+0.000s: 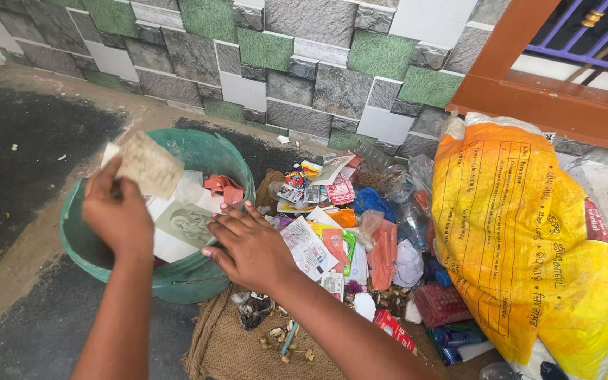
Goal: The person sorts through a pile of dry waste on a surface next to a green bucket, moving various plastics, wrappers, and paper scraps into the bucket by hand.
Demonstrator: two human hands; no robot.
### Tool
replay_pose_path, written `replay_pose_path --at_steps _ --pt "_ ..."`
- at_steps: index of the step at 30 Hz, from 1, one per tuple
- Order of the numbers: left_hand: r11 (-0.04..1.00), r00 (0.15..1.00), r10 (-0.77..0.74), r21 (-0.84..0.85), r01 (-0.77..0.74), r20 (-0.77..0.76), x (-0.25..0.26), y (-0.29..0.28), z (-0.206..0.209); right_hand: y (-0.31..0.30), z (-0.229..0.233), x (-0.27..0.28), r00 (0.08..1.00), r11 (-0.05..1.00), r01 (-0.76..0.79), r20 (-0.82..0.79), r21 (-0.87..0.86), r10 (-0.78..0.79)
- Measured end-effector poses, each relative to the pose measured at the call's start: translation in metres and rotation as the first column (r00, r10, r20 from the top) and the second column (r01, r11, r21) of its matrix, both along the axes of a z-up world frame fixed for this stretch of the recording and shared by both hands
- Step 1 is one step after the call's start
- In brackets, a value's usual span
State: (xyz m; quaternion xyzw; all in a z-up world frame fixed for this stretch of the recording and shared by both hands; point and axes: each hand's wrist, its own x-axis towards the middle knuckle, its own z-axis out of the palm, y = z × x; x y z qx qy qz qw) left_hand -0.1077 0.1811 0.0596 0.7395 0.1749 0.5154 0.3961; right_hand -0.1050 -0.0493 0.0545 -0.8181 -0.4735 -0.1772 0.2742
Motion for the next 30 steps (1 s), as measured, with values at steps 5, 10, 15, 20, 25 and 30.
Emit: replay_pose_path --at_steps 5,10,15,20,25,30 --pt "0.914 0.989 -0.078 -0.405 0.021 -0.126 0.002 0.014 -0.017 0.003 -0.004 -0.008 0.999 0.998 0.028 0.036 0.055 -0.03" --pt "0.86 0.942 -0.25 -0.498 0.109 -0.224 0.009 0.028 -0.046 0.003 -0.007 -0.01 0.999 0.996 0.051 0.013 0.074 -0.053" --pt "0.986 0.785 0.164 0.072 -0.151 -0.598 0.014 0.035 -0.067 0.004 -0.009 -0.01 0.997 0.997 0.074 0.01 0.019 -0.074" --pt "0.972 0.536 0.204 0.233 -0.015 -0.819 0.017 0.018 -0.058 0.005 -0.011 -0.011 0.997 0.996 0.073 0.024 0.053 -0.075" --pt "0.936 0.271 0.125 0.204 0.286 -0.954 0.021 0.0 -0.046 0.004 -0.012 -0.011 0.998 0.994 0.067 -0.009 0.082 -0.066" --pt "0.925 0.12 0.09 0.128 0.357 -0.989 0.027 0.004 -0.061 0.004 -0.016 -0.008 0.998 0.99 0.056 0.018 0.126 -0.059"
